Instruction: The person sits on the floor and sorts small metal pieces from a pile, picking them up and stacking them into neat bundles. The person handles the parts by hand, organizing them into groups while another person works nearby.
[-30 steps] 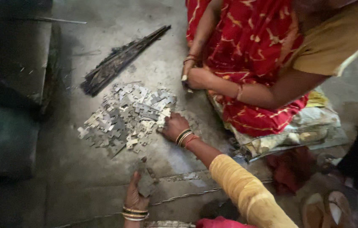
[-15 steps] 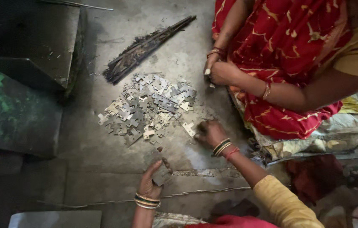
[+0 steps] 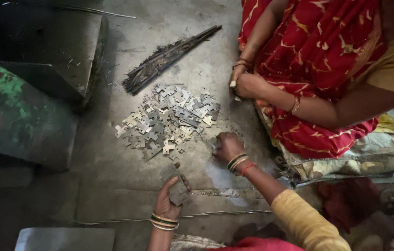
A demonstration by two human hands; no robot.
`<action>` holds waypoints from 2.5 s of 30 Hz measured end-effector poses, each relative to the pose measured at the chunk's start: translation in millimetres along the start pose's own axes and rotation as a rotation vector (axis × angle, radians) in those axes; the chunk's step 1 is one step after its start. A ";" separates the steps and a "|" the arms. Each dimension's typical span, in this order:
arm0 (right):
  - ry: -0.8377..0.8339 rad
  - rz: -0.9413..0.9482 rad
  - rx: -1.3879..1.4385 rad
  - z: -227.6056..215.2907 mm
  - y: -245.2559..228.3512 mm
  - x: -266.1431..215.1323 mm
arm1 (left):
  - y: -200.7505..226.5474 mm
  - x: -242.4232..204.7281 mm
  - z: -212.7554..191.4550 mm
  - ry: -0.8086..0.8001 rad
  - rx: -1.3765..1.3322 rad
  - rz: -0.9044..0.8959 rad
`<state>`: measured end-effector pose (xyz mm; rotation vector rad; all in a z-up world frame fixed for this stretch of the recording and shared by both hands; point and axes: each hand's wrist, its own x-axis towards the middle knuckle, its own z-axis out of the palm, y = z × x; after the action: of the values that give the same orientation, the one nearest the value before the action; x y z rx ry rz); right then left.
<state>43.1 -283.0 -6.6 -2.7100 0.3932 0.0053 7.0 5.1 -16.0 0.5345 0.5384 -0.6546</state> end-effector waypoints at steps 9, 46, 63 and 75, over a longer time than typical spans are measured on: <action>-0.004 0.036 0.372 36.2 20.6 -29.0 | -1.3 -1.9 -2.7 -0.107 0.010 0.070; -0.068 -0.217 -0.087 22.4 26.7 184.4 | -14.3 31.1 -16.9 -0.053 0.109 -0.029; -0.327 -0.263 -0.099 38.5 40.9 107.5 | -1.9 39.9 -38.4 0.078 0.087 -0.048; 0.660 0.331 0.144 -167.2 72.3 99.2 | -5.8 21.9 -11.0 0.079 0.102 -0.066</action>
<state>109.8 -438.6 113.3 -2.4081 0.9798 -0.8021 14.5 -1.2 -39.3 0.6423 0.6013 -0.7289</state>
